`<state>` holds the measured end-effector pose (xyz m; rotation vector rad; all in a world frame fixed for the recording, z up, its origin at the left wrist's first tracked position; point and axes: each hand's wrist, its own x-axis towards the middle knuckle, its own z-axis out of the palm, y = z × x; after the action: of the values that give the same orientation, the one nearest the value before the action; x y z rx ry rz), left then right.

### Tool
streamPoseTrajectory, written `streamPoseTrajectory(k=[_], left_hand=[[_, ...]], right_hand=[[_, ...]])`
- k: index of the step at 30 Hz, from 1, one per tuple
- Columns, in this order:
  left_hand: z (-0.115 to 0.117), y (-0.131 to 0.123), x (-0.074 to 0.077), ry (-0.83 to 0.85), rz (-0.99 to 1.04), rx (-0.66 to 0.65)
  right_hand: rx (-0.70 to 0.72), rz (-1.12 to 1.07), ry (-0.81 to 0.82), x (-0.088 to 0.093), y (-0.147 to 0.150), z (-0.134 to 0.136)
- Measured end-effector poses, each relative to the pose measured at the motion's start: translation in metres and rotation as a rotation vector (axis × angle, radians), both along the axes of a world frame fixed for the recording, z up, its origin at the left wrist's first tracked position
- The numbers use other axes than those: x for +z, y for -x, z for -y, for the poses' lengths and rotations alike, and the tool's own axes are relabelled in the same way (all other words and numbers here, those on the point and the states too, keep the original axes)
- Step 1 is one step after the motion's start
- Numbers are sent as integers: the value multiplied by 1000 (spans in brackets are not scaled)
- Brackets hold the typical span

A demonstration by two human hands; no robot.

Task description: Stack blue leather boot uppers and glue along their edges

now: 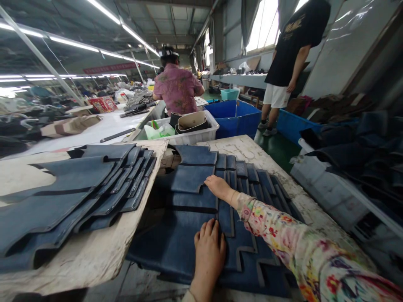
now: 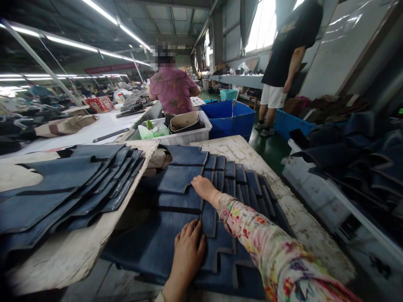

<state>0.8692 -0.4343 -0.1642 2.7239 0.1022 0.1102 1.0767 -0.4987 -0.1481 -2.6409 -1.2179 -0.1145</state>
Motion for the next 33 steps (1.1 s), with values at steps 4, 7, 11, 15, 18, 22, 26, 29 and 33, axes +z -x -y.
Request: streamPoseTrajectory(k=[4,7,11,15,18,22,26,29,33], left_hand=[[0,-1,1,-20,-3,-23],[0,-3,4,-43,-8,-36],[0,-4,5,-65,-14,-41],[0,-5,3,-82,-18,-47],[1,-6,4,-106,-36,-46],[4,-8,8,-150,-67,-43],[5,-9,7,-206,-63,-83],[4,-9,5,-240,-56,-110],[3,-8,4,-294,-49,-135]], right_hand=[[-29,-87,-74,1,8,13],[-113,-167,-177,3,20,29],[-334,-347,-254,-7,43,57],[-435,-523,-225,-19,70,62],[-500,-520,-208,-18,82,48],[-577,-497,-179,-12,88,33],[-580,-479,-169,-7,98,32],[-522,-460,-165,-4,112,37],[-351,-451,-153,4,140,57]])
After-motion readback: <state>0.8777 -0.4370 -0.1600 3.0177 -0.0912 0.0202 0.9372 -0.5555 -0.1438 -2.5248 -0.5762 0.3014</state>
